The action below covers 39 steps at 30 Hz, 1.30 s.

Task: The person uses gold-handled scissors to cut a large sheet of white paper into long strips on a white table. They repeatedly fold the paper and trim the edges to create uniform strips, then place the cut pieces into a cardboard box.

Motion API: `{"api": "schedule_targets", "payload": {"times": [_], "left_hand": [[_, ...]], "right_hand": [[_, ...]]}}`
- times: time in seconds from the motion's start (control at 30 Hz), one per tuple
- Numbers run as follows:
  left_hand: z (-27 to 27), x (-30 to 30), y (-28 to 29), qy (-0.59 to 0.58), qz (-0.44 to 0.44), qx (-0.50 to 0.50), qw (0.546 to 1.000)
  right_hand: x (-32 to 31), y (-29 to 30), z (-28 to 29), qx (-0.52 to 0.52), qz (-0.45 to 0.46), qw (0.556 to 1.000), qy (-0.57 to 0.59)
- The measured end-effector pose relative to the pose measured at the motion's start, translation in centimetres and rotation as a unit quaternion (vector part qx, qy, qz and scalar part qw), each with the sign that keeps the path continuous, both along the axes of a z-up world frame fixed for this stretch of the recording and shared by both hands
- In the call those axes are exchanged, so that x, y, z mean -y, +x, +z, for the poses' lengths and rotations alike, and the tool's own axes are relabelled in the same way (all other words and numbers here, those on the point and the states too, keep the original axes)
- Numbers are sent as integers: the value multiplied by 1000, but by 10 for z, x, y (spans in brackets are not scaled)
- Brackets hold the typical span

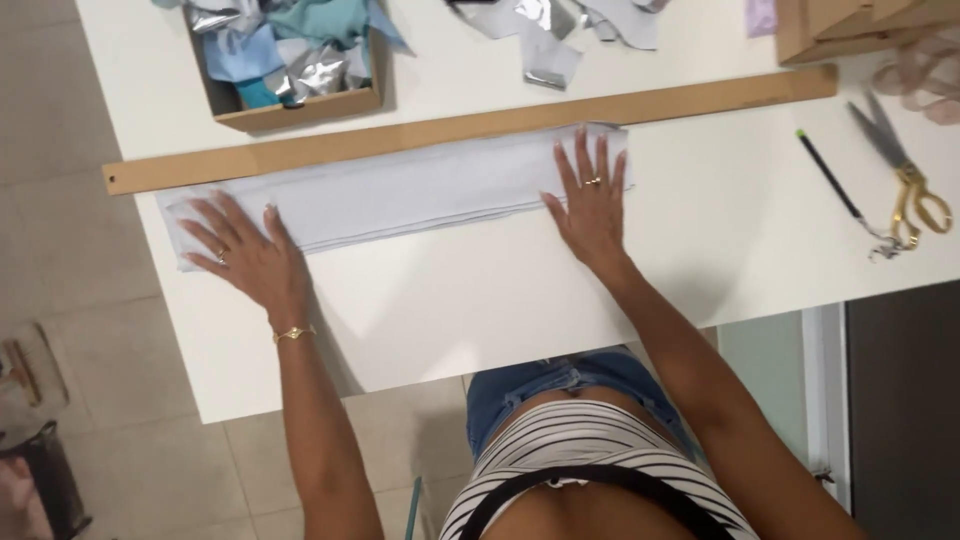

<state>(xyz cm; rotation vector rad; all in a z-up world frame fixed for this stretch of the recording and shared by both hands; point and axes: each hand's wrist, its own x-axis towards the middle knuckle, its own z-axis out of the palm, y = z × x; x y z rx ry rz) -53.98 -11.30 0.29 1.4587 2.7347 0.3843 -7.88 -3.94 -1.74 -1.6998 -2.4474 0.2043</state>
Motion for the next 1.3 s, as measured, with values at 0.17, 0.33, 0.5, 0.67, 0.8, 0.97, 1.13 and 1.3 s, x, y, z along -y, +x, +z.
{"api": "schedule_targets", "payload": {"times": [0.17, 0.33, 0.5, 0.67, 0.8, 0.97, 1.13, 1.3], "left_hand": [[-11, 41, 24, 87, -14, -40, 995], [40, 109, 161, 212, -65, 106, 969], [-1, 144, 290, 232, -120, 42, 964], [26, 144, 370, 173, -139, 109, 969], [47, 121, 326, 230, -184, 174, 940], [55, 33, 184, 260, -131, 135, 947], [69, -159, 39, 281, -217, 22, 935], [-18, -335, -37, 211, -269, -104, 934]], "right_hand": [[26, 32, 15, -164, 30, 982, 89], [48, 107, 22, -189, 75, 974, 98], [-83, 160, 27, -192, 95, 970, 117], [-181, 130, 24, -174, 133, 974, 64], [-225, 99, 4, -109, 110, 988, 0], [-190, 57, 14, -226, 9, 973, 40], [-93, 1, 15, -270, -46, 954, 123], [-40, -53, 55, -281, -39, 953, 103]]}}
